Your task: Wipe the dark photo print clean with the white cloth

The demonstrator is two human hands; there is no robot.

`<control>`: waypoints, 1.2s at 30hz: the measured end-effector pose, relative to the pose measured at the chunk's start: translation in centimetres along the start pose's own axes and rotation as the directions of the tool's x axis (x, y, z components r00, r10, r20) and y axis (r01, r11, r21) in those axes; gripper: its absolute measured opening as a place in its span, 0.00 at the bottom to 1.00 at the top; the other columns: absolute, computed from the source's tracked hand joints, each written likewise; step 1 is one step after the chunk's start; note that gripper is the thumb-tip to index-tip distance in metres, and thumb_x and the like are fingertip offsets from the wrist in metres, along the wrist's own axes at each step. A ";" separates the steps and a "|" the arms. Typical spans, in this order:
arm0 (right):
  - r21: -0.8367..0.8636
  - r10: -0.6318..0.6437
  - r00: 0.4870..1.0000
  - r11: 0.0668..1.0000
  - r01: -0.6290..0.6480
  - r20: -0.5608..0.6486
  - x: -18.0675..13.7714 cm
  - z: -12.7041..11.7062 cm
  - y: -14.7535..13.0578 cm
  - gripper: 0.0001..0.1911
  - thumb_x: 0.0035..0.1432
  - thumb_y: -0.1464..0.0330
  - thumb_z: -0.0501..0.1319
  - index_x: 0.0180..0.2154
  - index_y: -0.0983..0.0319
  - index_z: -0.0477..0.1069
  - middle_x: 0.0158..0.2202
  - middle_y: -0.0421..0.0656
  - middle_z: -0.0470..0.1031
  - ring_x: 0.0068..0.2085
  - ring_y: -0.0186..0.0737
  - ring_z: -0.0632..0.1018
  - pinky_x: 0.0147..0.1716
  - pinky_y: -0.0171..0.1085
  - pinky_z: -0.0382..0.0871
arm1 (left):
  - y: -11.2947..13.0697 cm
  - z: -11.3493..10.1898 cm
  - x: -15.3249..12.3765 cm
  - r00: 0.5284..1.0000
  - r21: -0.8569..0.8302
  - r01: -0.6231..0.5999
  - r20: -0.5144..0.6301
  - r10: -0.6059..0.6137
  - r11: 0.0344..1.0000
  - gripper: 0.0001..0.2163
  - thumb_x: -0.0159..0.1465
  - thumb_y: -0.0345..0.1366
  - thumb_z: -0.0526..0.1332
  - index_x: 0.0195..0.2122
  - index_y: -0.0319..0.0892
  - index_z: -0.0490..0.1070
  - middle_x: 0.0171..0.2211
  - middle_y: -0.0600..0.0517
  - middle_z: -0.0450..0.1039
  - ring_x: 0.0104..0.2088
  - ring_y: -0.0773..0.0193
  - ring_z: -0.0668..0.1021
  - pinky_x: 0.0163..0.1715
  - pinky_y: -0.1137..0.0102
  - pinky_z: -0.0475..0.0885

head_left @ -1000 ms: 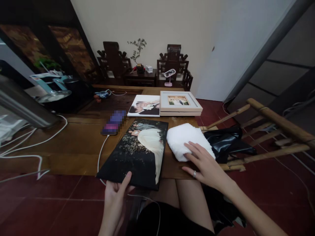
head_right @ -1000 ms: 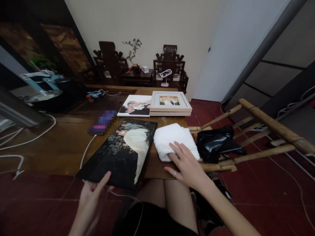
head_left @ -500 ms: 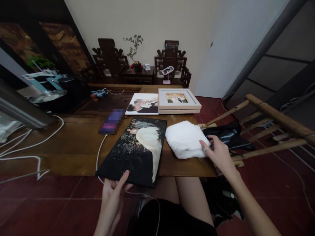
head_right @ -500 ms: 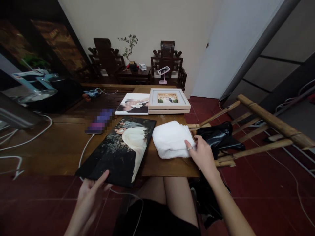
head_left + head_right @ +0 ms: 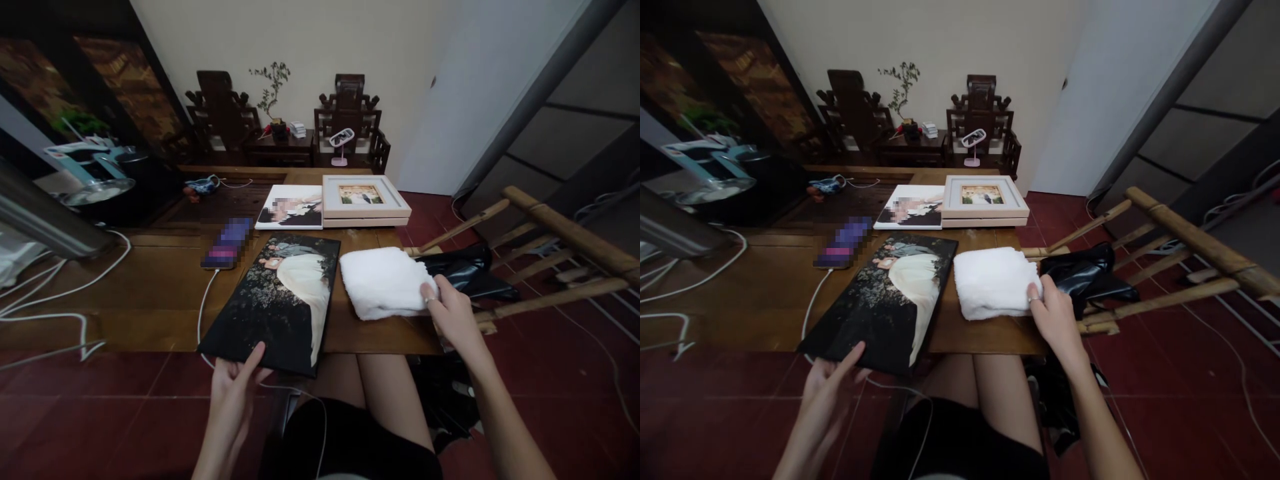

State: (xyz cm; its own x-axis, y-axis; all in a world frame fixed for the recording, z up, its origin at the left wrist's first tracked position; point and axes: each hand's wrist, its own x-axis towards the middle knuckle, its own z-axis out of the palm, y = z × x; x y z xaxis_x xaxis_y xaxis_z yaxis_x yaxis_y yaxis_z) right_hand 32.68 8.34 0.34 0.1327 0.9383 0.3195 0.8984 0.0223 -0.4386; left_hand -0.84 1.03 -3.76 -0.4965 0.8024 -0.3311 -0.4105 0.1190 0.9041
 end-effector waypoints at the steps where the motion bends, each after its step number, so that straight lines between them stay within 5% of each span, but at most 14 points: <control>1: 0.008 0.003 1.000 1.000 -0.003 -0.001 -0.2 0.0 0.3 0.13 0.58 0.60 0.48 0.24 0.56 0.52 0.18 0.36 0.59 0.21 0.37 0.64 0.23 0.35 0.54 | 0.0 0.0 0.0 1.000 0.001 0.001 0.002 -0.001 1.000 0.25 0.48 0.33 0.72 0.47 0.47 0.69 0.46 0.51 0.72 0.44 0.61 0.77 0.30 0.77 0.77; 4: 0.058 0.013 0.998 0.998 -0.009 -0.060 -0.6 0.6 0.8 0.10 0.57 0.60 0.53 0.28 0.57 0.58 0.21 0.36 0.64 0.22 0.38 0.68 0.23 0.36 0.59 | 0.0 0.0 0.0 1.000 0.004 0.000 0.001 0.000 1.000 0.24 0.47 0.33 0.72 0.46 0.47 0.69 0.44 0.51 0.73 0.42 0.61 0.78 0.29 0.76 0.77; 6: 0.127 -0.022 0.969 0.990 0.055 -0.245 -1.2 1.2 0.8 0.09 0.56 0.62 0.58 0.35 0.59 0.61 0.32 0.43 0.72 0.30 0.42 0.74 0.28 0.39 0.66 | 0.0 0.0 0.0 1.000 -0.001 -0.002 0.010 0.002 1.000 0.24 0.47 0.33 0.72 0.46 0.47 0.69 0.45 0.51 0.73 0.42 0.61 0.78 0.29 0.75 0.77; 9: 0.057 -0.303 0.823 0.926 0.374 -0.482 -2.7 2.0 -0.1 0.11 0.53 0.70 0.63 0.38 0.58 0.63 0.48 0.50 0.69 0.47 0.49 0.73 0.43 0.47 0.69 | 0.1 0.0 0.0 1.000 0.006 0.003 0.013 -0.003 1.000 0.25 0.47 0.32 0.72 0.46 0.47 0.69 0.46 0.51 0.72 0.43 0.61 0.77 0.29 0.76 0.77; 12: -0.071 -0.637 0.702 0.755 0.652 -0.319 -4.1 2.3 -1.4 0.12 0.51 0.75 0.64 0.38 0.58 0.67 0.54 0.49 0.66 0.55 0.54 0.67 0.51 0.54 0.64 | 0.2 -0.1 0.1 1.000 0.025 0.019 0.014 -0.019 1.000 0.24 0.47 0.32 0.72 0.46 0.46 0.68 0.46 0.51 0.71 0.44 0.61 0.77 0.30 0.75 0.77; 14: -0.095 -0.711 0.688 0.702 0.706 -0.146 -4.2 2.5 -2.2 0.14 0.53 0.74 0.63 0.42 0.58 0.68 0.56 0.50 0.64 0.57 0.55 0.64 0.53 0.56 0.61 | 0.2 -0.2 0.2 1.000 0.027 0.022 0.018 -0.023 0.999 0.24 0.47 0.32 0.72 0.45 0.46 0.69 0.46 0.50 0.71 0.45 0.59 0.76 0.31 0.74 0.78; 17: -0.152 -0.684 0.727 0.713 0.684 0.060 -3.4 2.9 -3.1 0.11 0.57 0.71 0.60 0.44 0.61 0.68 0.52 0.52 0.67 0.54 0.54 0.66 0.53 0.57 0.60 | 0.2 -0.2 0.2 1.000 0.029 0.018 0.015 -0.019 0.999 0.24 0.47 0.33 0.72 0.45 0.45 0.69 0.47 0.50 0.71 0.46 0.58 0.76 0.32 0.72 0.78; 21: -0.266 -0.611 0.769 0.722 0.638 0.188 -1.6 3.5 -3.7 0.08 0.53 0.74 0.59 0.38 0.63 0.70 0.46 0.53 0.70 0.46 0.54 0.68 0.44 0.51 0.66 | 0.1 -0.1 0.2 1.000 0.024 0.016 0.015 -0.017 1.000 0.25 0.47 0.34 0.72 0.46 0.46 0.69 0.47 0.50 0.71 0.46 0.58 0.76 0.31 0.74 0.78; 25: -0.257 -0.650 0.730 0.683 0.683 0.212 0.0 3.2 -3.1 0.09 0.50 0.80 0.57 0.33 0.63 0.69 0.39 0.52 0.71 0.42 0.51 0.69 0.37 0.44 0.68 | 0.6 -0.1 0.2 0.999 0.023 0.001 0.044 -0.002 1.000 0.27 0.46 0.36 0.72 0.49 0.47 0.68 0.48 0.50 0.71 0.47 0.57 0.76 0.31 0.74 0.77; 28: -0.128 -0.689 0.718 0.706 0.696 0.103 0.9 1.8 -1.7 0.06 0.52 0.77 0.56 0.32 0.62 0.67 0.35 0.50 0.70 0.38 0.46 0.70 0.35 0.40 0.68 | 1.4 -0.4 0.2 0.998 0.054 0.000 0.066 -0.003 0.999 0.28 0.46 0.37 0.72 0.49 0.48 0.69 0.48 0.51 0.72 0.48 0.56 0.75 0.29 0.76 0.76; 31: -0.050 -0.632 0.765 0.774 0.631 -0.124 1.5 -0.4 -0.2 0.01 0.54 0.70 0.58 0.32 0.61 0.67 0.32 0.44 0.70 0.32 0.41 0.71 0.31 0.37 0.67 | 2.4 -0.7 0.2 0.990 0.091 0.026 0.137 -0.039 0.996 0.29 0.46 0.37 0.72 0.51 0.47 0.68 0.49 0.50 0.72 0.48 0.55 0.75 0.29 0.75 0.77; 36: 0.179 -0.257 0.801 0.895 0.408 -0.541 2.8 -3.9 1.6 0.16 0.42 0.66 0.69 0.35 0.59 0.69 0.29 0.37 0.68 0.28 0.36 0.70 0.28 0.35 0.64 | 3.7 -0.3 0.5 0.951 0.153 0.068 0.288 -0.110 0.986 0.30 0.48 0.36 0.71 0.53 0.45 0.66 0.48 0.48 0.73 0.46 0.54 0.76 0.30 0.72 0.77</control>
State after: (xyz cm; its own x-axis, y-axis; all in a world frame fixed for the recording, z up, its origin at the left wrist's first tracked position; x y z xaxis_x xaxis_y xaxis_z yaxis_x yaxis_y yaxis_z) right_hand 36.14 9.68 3.76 0.1021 0.5589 0.8229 0.7834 0.4647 -0.4128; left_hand -2.80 1.73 -0.66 -0.2064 0.9188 -0.3366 -0.3216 0.2612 0.9101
